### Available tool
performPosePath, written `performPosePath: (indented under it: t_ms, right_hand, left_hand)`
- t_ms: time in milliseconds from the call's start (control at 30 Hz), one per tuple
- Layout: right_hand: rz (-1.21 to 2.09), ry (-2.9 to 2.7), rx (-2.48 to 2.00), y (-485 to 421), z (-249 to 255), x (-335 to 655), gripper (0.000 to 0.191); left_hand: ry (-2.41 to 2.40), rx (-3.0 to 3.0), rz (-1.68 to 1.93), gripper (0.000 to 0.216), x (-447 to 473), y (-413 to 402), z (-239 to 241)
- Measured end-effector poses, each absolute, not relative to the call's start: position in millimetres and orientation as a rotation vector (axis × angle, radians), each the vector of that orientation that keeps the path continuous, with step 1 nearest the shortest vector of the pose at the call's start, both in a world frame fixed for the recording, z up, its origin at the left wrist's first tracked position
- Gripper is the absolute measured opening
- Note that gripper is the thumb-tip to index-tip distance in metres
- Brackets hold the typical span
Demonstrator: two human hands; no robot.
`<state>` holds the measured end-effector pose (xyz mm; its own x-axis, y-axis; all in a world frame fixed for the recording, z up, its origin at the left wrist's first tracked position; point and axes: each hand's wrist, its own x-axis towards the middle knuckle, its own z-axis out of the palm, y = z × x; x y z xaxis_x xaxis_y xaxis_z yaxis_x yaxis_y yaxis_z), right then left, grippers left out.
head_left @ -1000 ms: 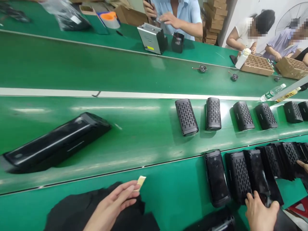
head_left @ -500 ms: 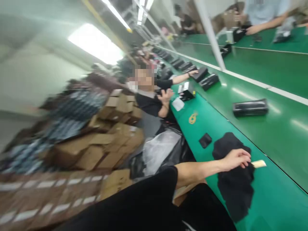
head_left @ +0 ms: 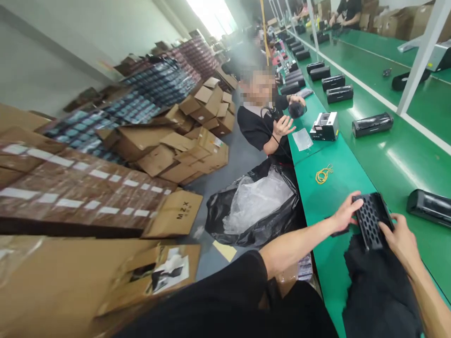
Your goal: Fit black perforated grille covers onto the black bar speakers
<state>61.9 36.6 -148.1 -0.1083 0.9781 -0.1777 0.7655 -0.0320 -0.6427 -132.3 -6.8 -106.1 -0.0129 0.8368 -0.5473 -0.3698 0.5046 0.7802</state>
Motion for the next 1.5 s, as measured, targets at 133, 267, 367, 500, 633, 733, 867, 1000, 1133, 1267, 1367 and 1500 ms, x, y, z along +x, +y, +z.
performPosePath:
  t_ms: [133, 267, 367, 500, 633, 733, 867, 1000, 1133, 1267, 1367, 1500]
  right_hand:
    - [0.817, -2.061, -1.865, 59.8, -158.6, 22.1, 0.033]
    - [0.654, -2.14, -1.838, 68.7, -159.7, 10.3, 0.035]
    - [0.534, -2.157, -1.784, 64.8, -155.5, 14.8, 0.04]
    - [0.484, -2.165, -1.677, 56.8, -150.2, 13.9, 0.044]
    - [0.481, -2.129, -1.587, 53.4, -136.2, 6.9, 0.048]
    - [0.526, -2.108, -1.566, 47.9, -117.5, 15.6, 0.047]
    - [0.686, -2.048, -1.565, 20.1, -92.5, 67.7, 0.047]
    - [0.636, -1.73, -1.903, -62.6, -72.2, 141.0, 0.06]
    - [0.477, -1.039, -2.527, -199.6, -69.4, 164.5, 0.062]
    - [0.721, -0.809, -2.713, -314.0, -92.3, 131.0, 0.062]
    - [0.717, -0.675, -2.769, -350.5, -110.8, 109.5, 0.061]
    - [0.728, -0.684, -2.626, -358.0, -110.3, 105.9, 0.068]
  left_hand:
    - [1.54, 0.574, 0.948, 0.067, -180.0, 28.9, -121.9]
    - [1.707, 0.602, 0.913, 0.07, -192.5, 33.4, -135.6]
    - [1.922, 0.771, 0.947, 0.05, -193.9, 30.9, -139.1]
    - [2.043, 1.121, 0.955, 0.023, -191.1, 32.2, -139.7]
    - [1.987, 1.258, 0.985, 0.02, -192.7, 38.2, -131.8]
    - [1.949, 1.235, 1.046, 0.033, -198.7, 39.9, -117.8]
    - [1.659, 1.315, 0.975, 0.046, -182.6, 27.9, -105.2]
    - [1.422, 1.276, 0.782, 0.03, -115.5, -11.9, -114.6]
    - [1.459, 1.219, 0.533, 0.028, -51.8, -51.1, -134.1]
    - [1.474, 1.273, 0.388, 0.028, -47.3, -62.6, -143.3]
    - [1.493, 1.37, 0.3, 0.039, -67.8, -62.3, -137.5]
    - [1.417, 1.688, 0.31, 0.054, -81.5, -74.6, -114.4]
